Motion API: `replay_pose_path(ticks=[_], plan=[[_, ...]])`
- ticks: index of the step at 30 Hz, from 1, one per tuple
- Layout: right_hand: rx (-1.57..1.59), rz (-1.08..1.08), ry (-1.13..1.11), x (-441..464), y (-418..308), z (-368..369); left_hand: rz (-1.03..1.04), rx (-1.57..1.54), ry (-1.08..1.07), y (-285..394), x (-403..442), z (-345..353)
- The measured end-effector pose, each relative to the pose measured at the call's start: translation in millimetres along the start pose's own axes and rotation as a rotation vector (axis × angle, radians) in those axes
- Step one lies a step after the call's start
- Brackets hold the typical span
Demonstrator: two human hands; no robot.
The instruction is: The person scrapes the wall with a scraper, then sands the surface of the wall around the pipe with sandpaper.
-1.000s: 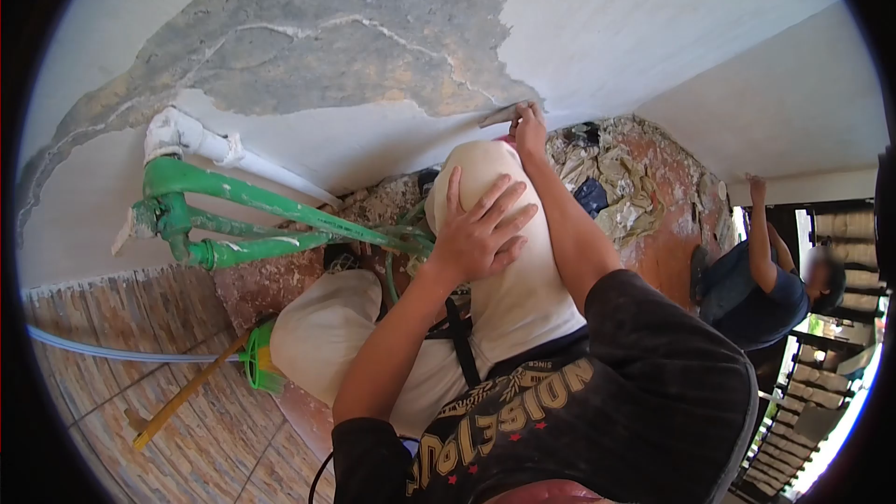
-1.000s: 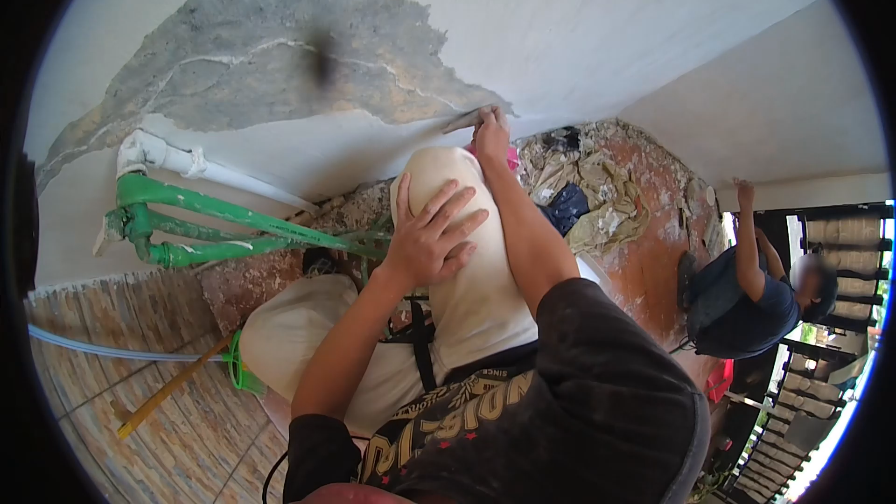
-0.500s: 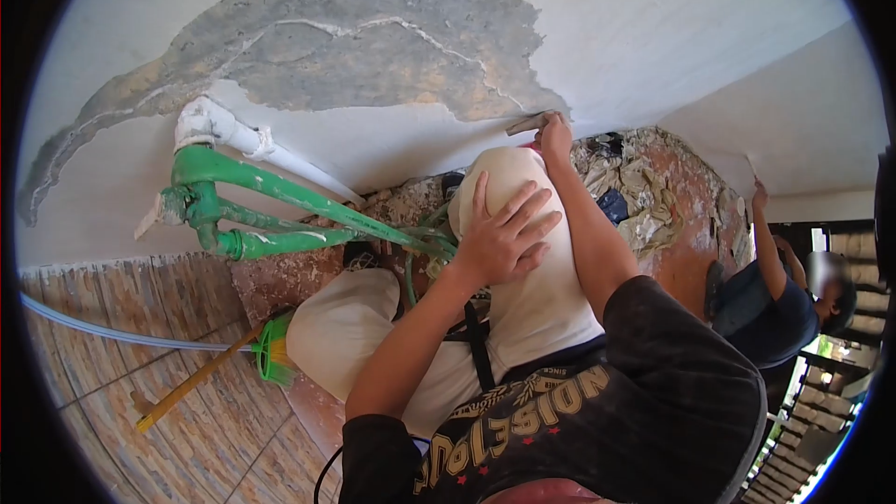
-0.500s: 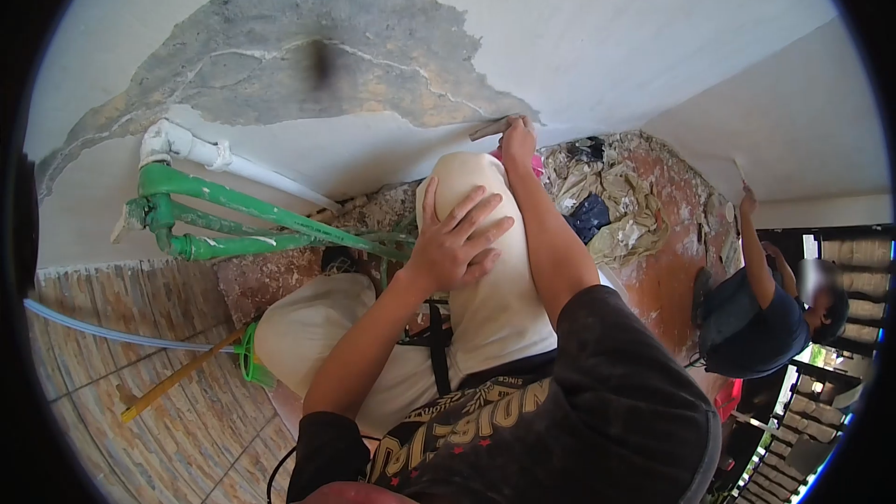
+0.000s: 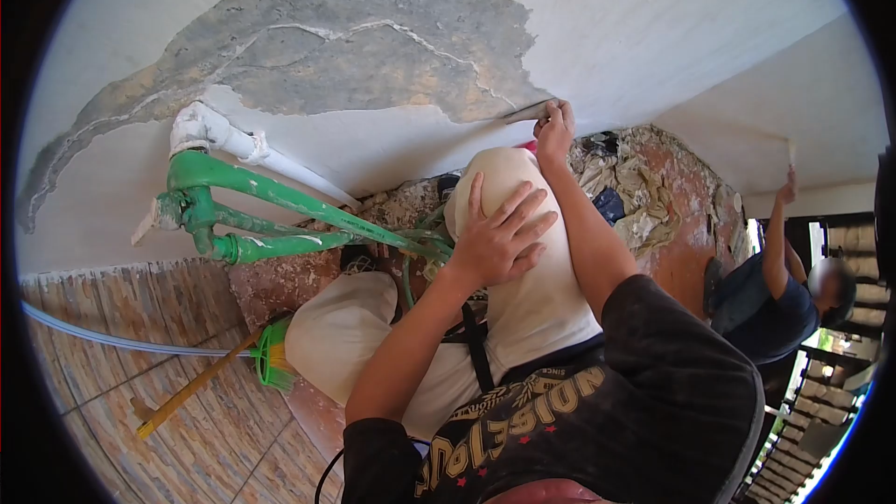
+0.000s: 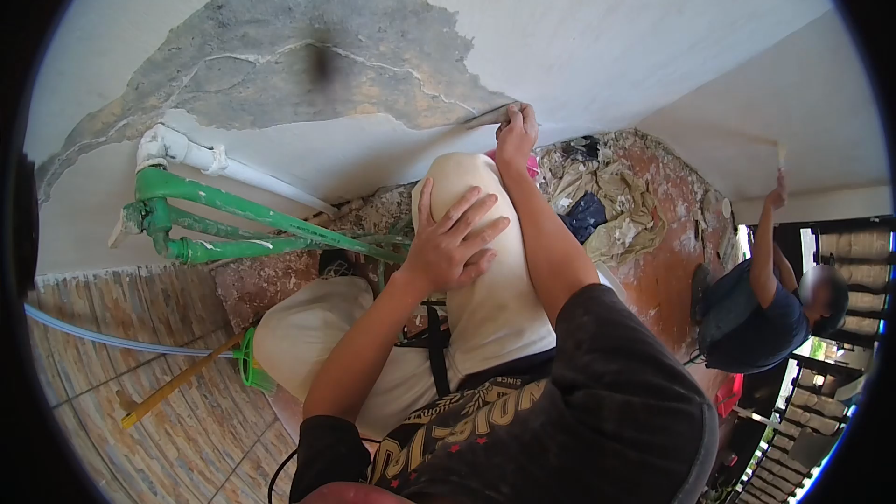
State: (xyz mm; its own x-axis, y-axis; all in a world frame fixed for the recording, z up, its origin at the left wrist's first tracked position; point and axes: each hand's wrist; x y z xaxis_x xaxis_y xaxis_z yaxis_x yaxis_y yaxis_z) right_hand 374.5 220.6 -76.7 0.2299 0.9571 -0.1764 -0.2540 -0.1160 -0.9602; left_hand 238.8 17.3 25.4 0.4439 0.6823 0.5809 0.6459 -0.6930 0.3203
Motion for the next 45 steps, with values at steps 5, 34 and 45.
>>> replay_pose_path(ticks=[5, 34, 45], plan=[[-0.231, 0.164, 0.142, 10.4, 18.8, -9.5, -0.003, -0.026, -0.021, 0.8, -1.5, 1.5], [-0.570, -0.369, 0.175, -21.9, -24.5, 17.0, -0.007, -0.028, 0.003, -0.1, -2.5, 0.4], [-0.447, -0.441, 0.027, -33.4, -43.6, 27.7, -0.005, -0.062, 0.035, -0.5, -2.1, -0.2]])
Point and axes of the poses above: each hand's wrist, its own x-axis towards the middle knuckle, its own z-axis out of the palm, y = z × x, and after that the axes turned 8 degrees about z, right-handed
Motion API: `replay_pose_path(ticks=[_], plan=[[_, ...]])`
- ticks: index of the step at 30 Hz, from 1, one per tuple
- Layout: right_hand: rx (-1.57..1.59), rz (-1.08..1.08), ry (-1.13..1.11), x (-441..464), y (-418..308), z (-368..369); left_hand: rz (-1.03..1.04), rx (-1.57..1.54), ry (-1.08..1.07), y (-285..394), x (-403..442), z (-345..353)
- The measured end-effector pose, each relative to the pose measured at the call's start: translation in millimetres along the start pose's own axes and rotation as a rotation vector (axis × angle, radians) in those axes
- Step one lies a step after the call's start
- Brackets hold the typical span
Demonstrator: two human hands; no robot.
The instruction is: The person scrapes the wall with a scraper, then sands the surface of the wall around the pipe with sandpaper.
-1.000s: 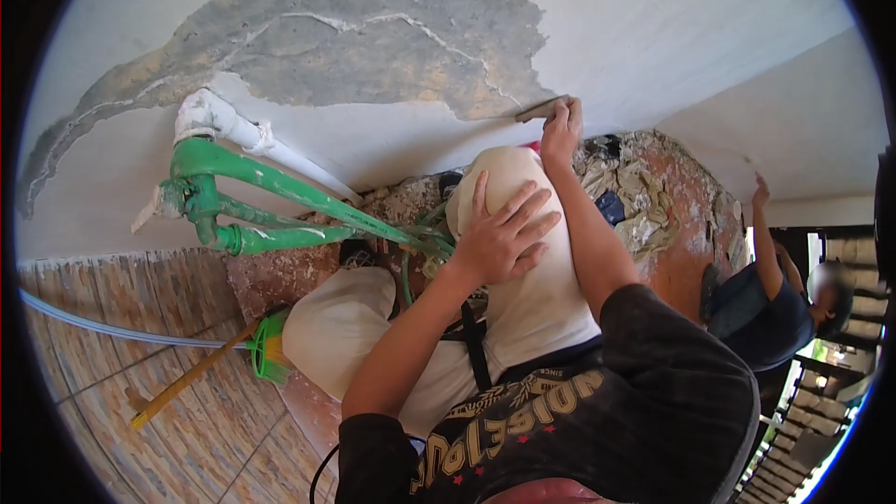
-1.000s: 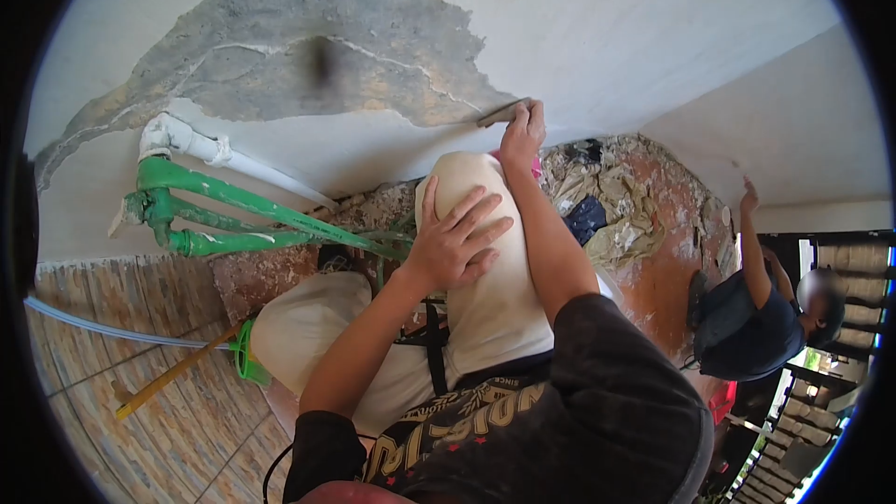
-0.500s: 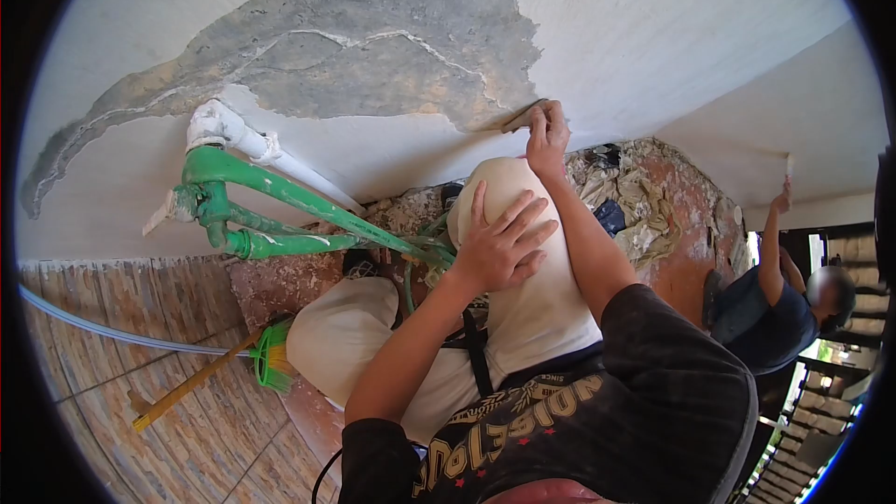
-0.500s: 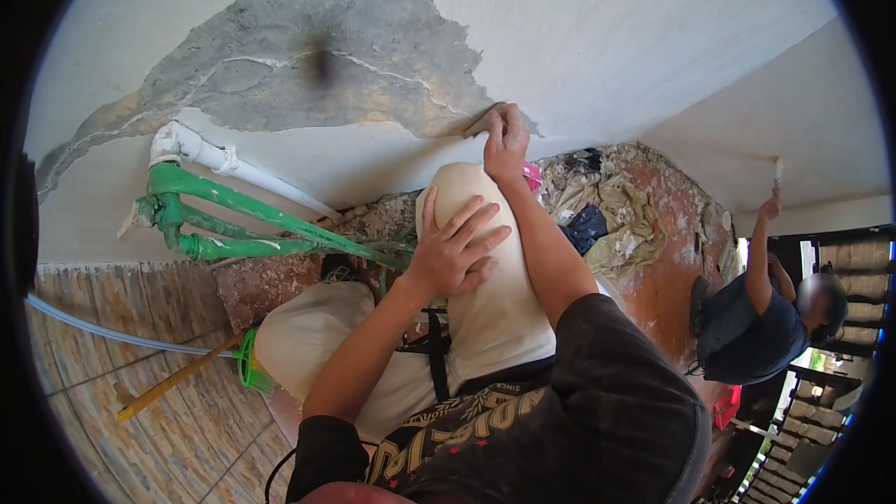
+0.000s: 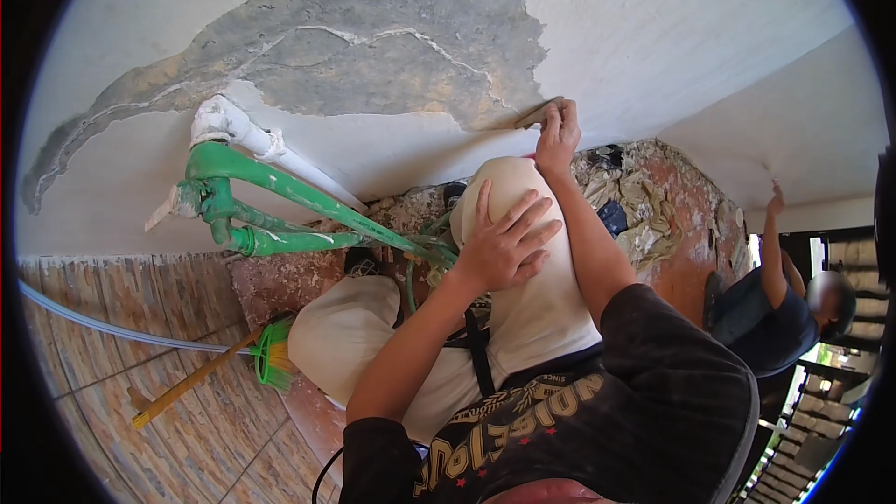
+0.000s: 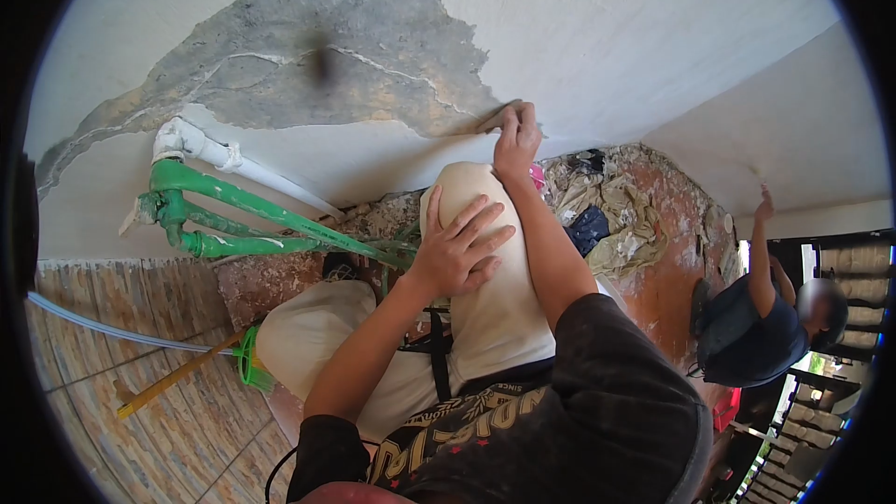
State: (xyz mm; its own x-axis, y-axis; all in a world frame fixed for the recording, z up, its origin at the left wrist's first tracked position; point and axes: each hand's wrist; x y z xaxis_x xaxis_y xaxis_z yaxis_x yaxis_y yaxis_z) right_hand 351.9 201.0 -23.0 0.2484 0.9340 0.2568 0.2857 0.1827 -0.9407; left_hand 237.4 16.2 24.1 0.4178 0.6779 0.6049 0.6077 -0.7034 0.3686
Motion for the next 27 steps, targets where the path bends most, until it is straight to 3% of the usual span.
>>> replay_pose_path(ticks=[4, 8, 12, 14, 16, 18, 19, 25, 27], plan=[[0.074, 0.164, 0.047, 0.7, 13.4, -0.9, 0.011, 0.014, 0.006, 0.0, -0.1, 1.0], [0.024, 0.091, -0.114, -2.4, 3.8, -2.8, -0.006, -0.011, -0.004, -0.5, -1.0, 1.7], [-0.010, 0.108, 0.102, -1.7, 14.1, 3.4, 0.001, 0.014, 0.002, -0.6, -0.6, 0.0], [0.091, 0.101, -0.092, -2.8, 3.6, 0.5, 0.021, 0.064, -0.017, -0.9, -1.4, 2.3], [0.137, 0.069, -0.113, -2.8, 4.4, 0.8, 0.010, 0.052, -0.023, 0.1, -1.1, 2.6], [0.481, 0.373, -0.103, -0.8, 7.4, -1.5, 0.002, 0.049, -0.028, -1.4, -1.4, 1.2], [0.494, 0.432, -0.047, 0.1, 8.7, -1.5, 0.009, 0.056, -0.024, -1.7, -1.8, 1.1], [0.431, 0.338, -0.067, 1.4, -6.5, 0.4, 0.003, 0.023, -0.015, -2.2, -0.8, 2.5], [0.492, 0.415, -0.018, 1.8, 3.3, -0.2, -0.005, -0.004, -0.014, -1.0, -2.7, 2.3]])
Point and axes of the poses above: each hand's wrist, its own x-axis towards the middle knuckle, its own z-axis out of the palm, y = z × x, and after that the axes turned 8 degrees about z, right-handed
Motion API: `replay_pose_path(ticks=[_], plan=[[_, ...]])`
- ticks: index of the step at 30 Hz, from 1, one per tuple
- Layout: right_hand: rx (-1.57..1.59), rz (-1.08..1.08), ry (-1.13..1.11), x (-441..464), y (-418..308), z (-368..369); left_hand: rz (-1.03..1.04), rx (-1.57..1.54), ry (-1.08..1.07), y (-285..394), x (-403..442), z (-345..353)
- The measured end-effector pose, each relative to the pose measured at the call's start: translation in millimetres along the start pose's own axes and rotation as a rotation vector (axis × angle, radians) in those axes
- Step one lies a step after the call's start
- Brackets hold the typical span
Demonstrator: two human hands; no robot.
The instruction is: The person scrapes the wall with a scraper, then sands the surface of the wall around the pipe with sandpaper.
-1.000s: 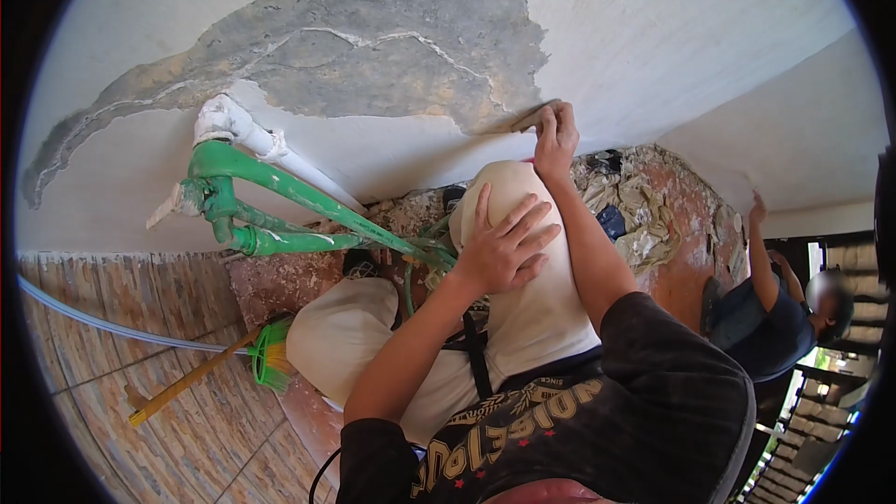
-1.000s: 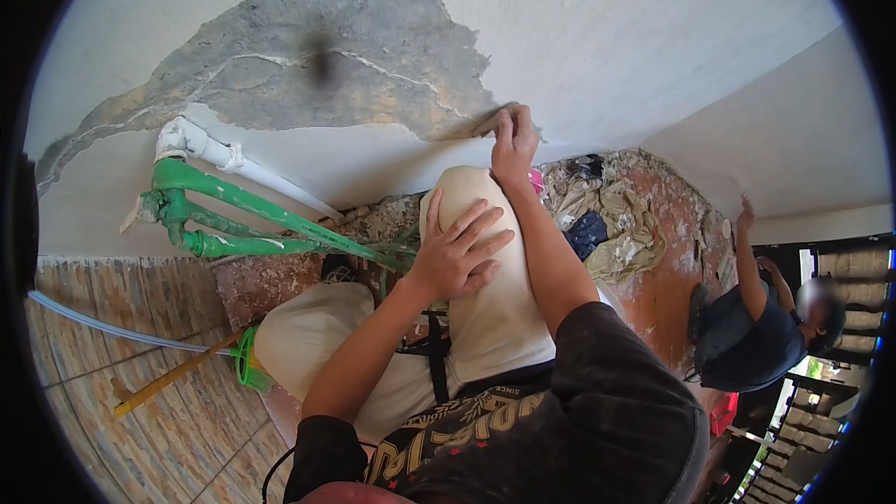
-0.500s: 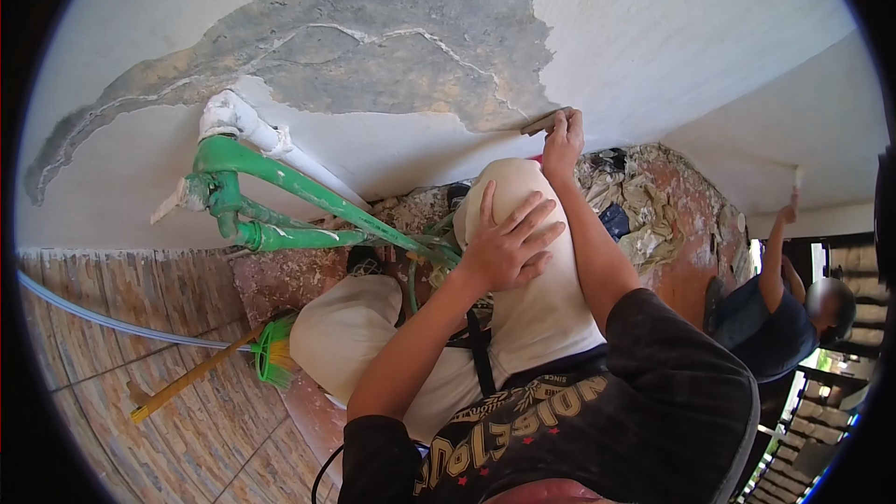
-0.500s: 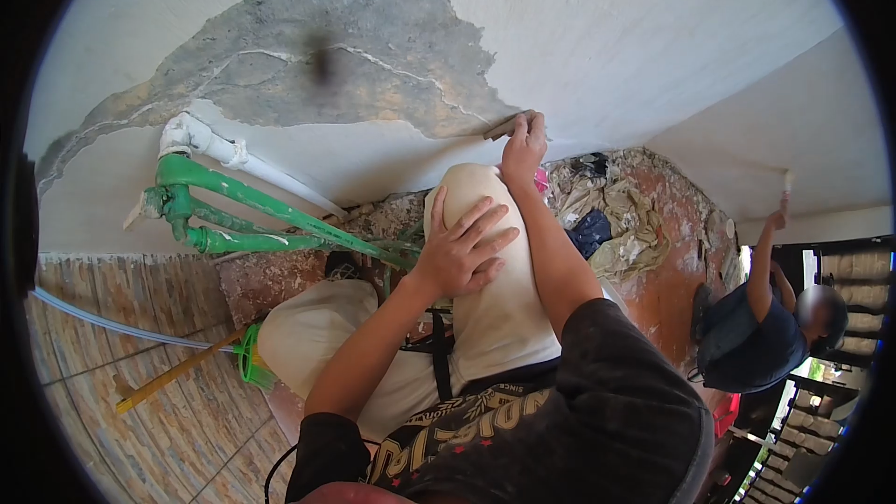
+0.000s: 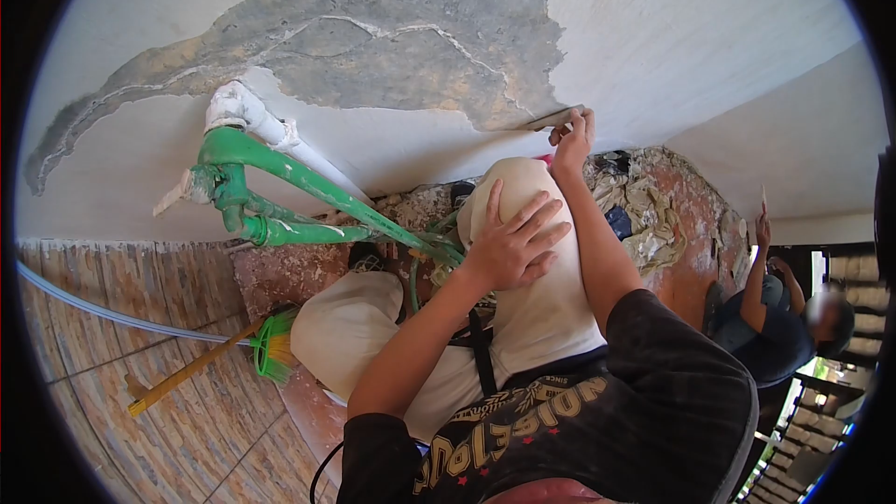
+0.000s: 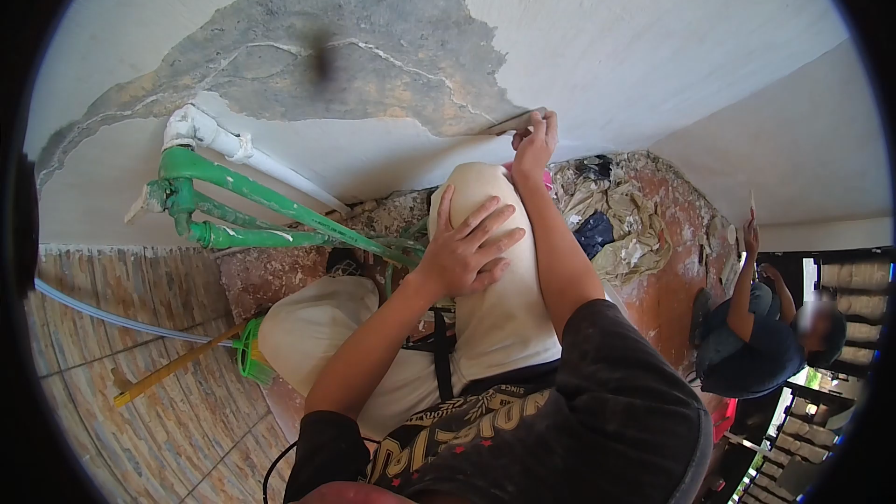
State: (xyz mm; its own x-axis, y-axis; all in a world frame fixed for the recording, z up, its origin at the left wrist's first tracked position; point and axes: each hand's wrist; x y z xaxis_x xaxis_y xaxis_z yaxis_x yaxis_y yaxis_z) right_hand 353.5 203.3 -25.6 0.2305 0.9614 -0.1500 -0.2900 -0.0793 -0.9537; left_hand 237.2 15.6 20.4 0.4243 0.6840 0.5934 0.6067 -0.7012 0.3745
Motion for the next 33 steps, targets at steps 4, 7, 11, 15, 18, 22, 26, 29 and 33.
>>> replay_pose_path(ticks=[4, 7, 11, 15, 18, 22, 26, 29, 33], plan=[[0.023, 0.078, 0.017, 1.3, -2.2, -2.0, 0.011, 0.001, 0.007, -1.0, 0.8, 0.2], [-0.018, 0.055, -0.038, -2.3, -7.2, -3.1, -0.001, 0.007, -0.018, 2.4, -0.4, 0.6], [0.036, 0.109, 0.034, -0.4, -12.2, 4.7, 0.005, 0.016, -0.030, -0.8, -0.1, -0.8], [-0.090, -0.138, -0.241, -29.6, -49.1, 28.9, 0.010, -0.005, -0.047, -2.4, -0.9, -2.7], [-0.263, -0.304, -0.446, -48.8, -64.3, 48.8, 0.029, 0.014, -0.035, -3.4, -1.1, -2.6], [-0.304, -0.403, -0.398, -54.3, -78.8, 73.3, 0.005, 0.000, -0.007, -5.0, -1.0, -1.7], [-0.245, -0.428, -0.360, -63.5, -96.4, 94.7, 0.012, 0.002, 0.012, -9.0, 1.4, -6.5], [-0.194, -0.485, -0.340, -72.1, -101.5, 105.5, 0.020, 0.005, 0.002, -9.2, 1.4, -8.7], [-0.297, -0.510, -0.342, -84.1, -111.4, 110.0, 0.027, 0.014, 0.011, -10.1, 0.9, -8.7]])
Point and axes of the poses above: each hand's wrist, its own x-axis towards the middle knuckle, its own z-axis out of the palm, y = z × x, and after that the axes turned 8 degrees about z, right-handed
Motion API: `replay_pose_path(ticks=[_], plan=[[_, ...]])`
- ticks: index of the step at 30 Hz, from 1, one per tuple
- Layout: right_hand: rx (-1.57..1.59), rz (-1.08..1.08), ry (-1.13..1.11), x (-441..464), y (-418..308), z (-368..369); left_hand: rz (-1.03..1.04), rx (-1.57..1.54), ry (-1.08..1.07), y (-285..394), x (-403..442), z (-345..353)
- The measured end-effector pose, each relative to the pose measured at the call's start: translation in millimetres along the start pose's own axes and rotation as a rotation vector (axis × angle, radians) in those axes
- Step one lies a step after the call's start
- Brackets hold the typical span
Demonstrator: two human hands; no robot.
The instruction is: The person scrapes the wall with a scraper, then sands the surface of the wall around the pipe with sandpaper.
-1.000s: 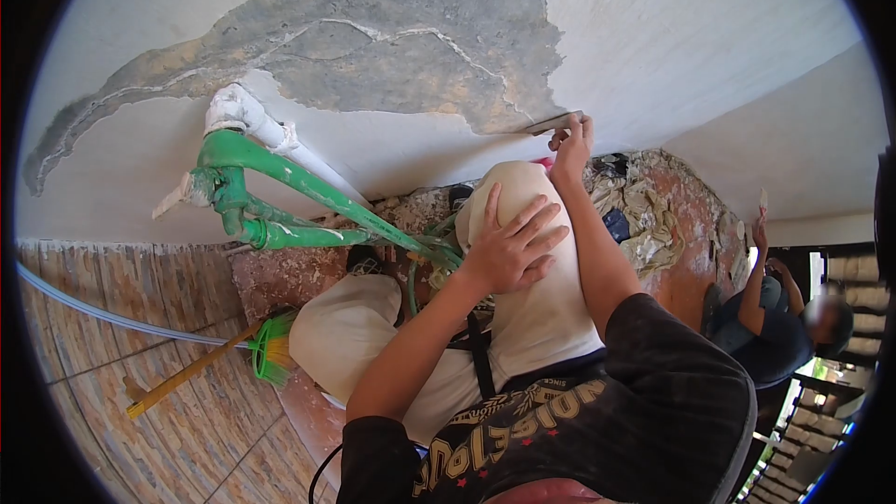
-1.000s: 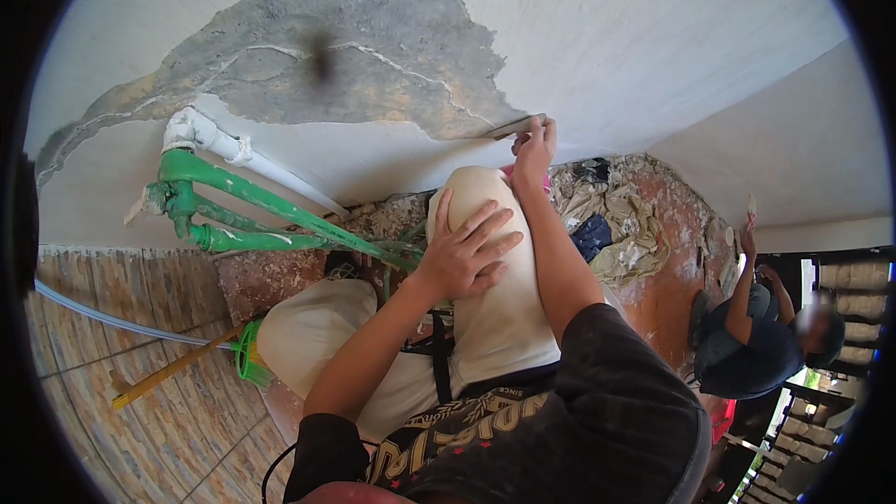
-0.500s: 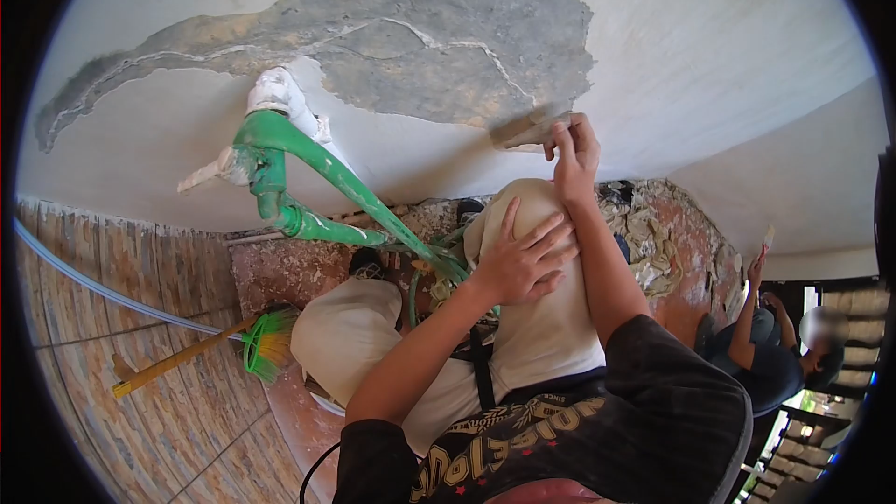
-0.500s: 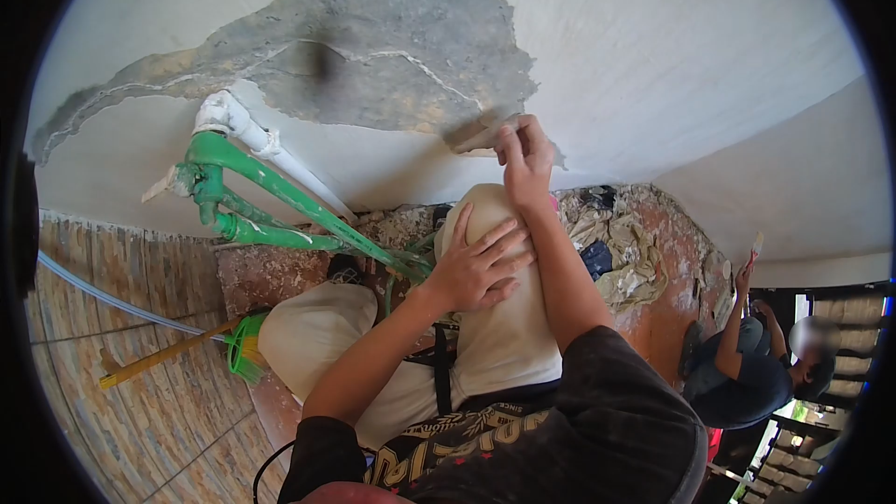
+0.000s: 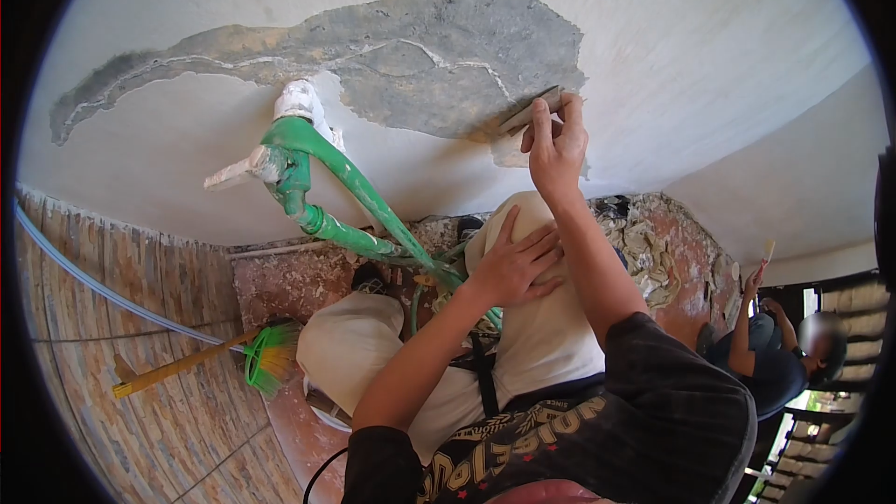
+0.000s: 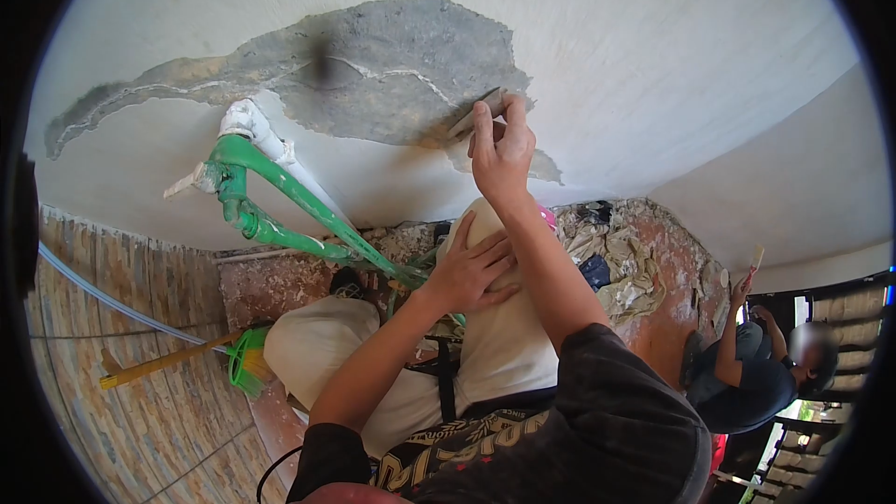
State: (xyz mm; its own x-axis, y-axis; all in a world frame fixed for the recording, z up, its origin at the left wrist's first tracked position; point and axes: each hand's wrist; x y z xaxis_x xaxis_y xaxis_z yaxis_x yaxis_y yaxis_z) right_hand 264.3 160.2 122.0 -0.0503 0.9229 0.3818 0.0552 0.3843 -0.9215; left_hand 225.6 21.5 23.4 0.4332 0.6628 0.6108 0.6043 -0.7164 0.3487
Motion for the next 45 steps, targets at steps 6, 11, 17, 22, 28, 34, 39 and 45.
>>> replay_pose_path(ticks=[6, 11, 17, 22, 28, 34, 39, 45], plan=[[0.040, -0.047, 0.114, 9.0, -24.3, -0.4, -0.008, -0.008, -0.027, -0.2, -0.1, -0.8], [-0.287, -0.190, 0.031, -9.9, 6.7, 19.1, -0.013, -0.035, -0.049, -3.1, -2.8, -2.0], [-0.183, -0.179, 0.001, 6.7, -35.6, 26.7, -0.002, -0.017, -0.058, -2.2, -0.5, -3.5], [-0.363, -0.173, -0.067, -6.6, -26.4, 23.6, -0.010, -0.022, -0.041, -3.6, -3.8, -1.6], [-0.259, -0.233, -0.063, 4.4, -52.9, 32.4, 0.007, -0.019, -0.040, -3.1, -3.3, -2.0], [-0.486, -0.293, -0.097, -2.6, -33.6, 25.3, -0.002, -0.009, -0.040, -3.8, -4.5, -3.5], [-0.381, -0.333, -0.120, 8.4, -75.3, 38.2, 0.035, -0.014, 0.009, -3.6, -1.9, -5.1], [-0.584, -0.335, -0.077, -3.2, -42.3, 29.2, 0.043, -0.015, 0.016, -5.0, -3.6, -10.4]])
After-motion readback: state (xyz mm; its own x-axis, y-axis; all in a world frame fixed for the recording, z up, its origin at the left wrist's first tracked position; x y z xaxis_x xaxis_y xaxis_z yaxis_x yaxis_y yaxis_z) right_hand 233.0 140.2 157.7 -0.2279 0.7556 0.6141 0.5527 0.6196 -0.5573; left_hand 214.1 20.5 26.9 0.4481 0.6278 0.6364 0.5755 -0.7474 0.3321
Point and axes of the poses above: each hand's wrist, its own x-axis towards the middle knuckle, its own z-axis out of the palm, y = z × x, and after that the axes turned 8 degrees about z, right-handed
